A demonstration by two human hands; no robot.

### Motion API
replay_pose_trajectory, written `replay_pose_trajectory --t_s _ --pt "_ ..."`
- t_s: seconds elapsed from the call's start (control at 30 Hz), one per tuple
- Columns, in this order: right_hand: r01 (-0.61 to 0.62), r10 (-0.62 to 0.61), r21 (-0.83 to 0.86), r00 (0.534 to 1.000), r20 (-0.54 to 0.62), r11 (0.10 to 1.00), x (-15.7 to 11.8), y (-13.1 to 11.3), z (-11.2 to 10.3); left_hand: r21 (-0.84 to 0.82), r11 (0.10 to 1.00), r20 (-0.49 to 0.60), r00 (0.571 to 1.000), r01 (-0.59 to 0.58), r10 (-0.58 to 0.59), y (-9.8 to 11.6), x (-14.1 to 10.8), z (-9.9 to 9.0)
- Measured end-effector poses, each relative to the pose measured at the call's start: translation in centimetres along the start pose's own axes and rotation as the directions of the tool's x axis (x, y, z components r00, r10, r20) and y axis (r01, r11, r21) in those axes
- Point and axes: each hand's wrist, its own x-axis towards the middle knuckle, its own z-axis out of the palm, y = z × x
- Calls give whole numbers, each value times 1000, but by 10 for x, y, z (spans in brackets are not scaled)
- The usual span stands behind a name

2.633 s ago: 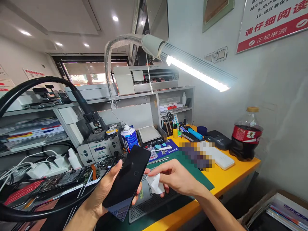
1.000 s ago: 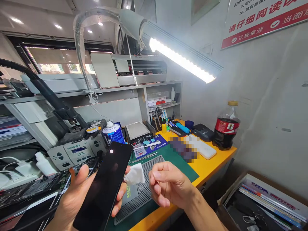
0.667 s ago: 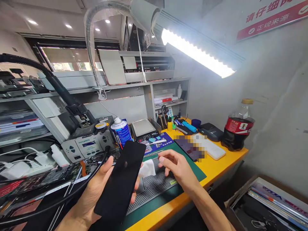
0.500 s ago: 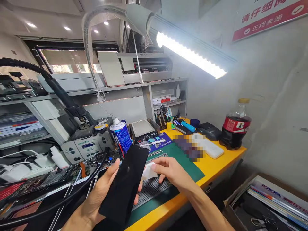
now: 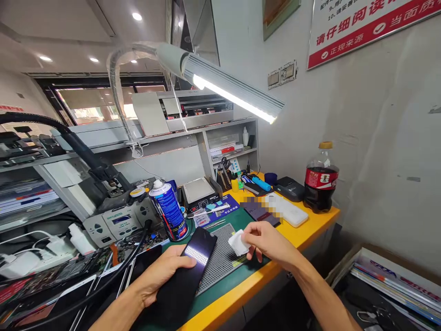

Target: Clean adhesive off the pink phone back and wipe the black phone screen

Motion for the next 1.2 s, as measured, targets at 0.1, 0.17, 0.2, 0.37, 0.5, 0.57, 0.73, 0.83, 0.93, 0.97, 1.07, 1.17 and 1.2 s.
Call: replay_pose_trajectory --t_s 0.1,0.17,0.2,0.37,0.5,0.57,0.73,0.83,0.93,0.97,1.07,1.17,1.2 --pt "-32 50 -183 994 92 983 10 4 2 257 966 -58 997 -25 41 5 9 1" --pt "-25 54 -317 995 84 948 18 4 3 424 905 -95 993 -25 72 8 10 0" --pt "-15 37 -379 998 50 925 22 3 4 503 864 -112 989 -24 93 10 10 0" --pt "53 -134 -583 986 -96 811 40 -9 -2 811 584 -236 935 39 264 11 0 4" --pt "152 -218 -667 976 -17 730 67 -16 -2 916 380 -266 903 129 336 12 -5 15" --pt "196 -246 -705 969 31 681 83 -17 3 935 325 -263 896 145 357 13 -6 21" --pt "313 -279 -747 944 177 587 114 -14 14 928 347 -282 863 135 419 17 -12 28" --pt "361 -303 -738 927 219 570 119 -9 16 894 431 -320 845 120 429 16 -16 26" --pt "395 -346 -709 911 223 584 115 -4 12 851 516 -346 842 96 415 14 -20 22" --pt "407 -364 -694 905 219 594 113 -4 10 835 544 -346 843 78 411 13 -21 20" --pt "446 -427 -625 884 193 641 104 -5 3 779 627 -331 853 6 403 11 -22 17" --pt "502 -492 -507 855 166 701 95 -15 4 692 718 -329 853 -73 405 12 -22 15" --pt "526 -511 -454 843 167 719 92 -20 9 652 751 -335 848 -105 410 13 -22 15"
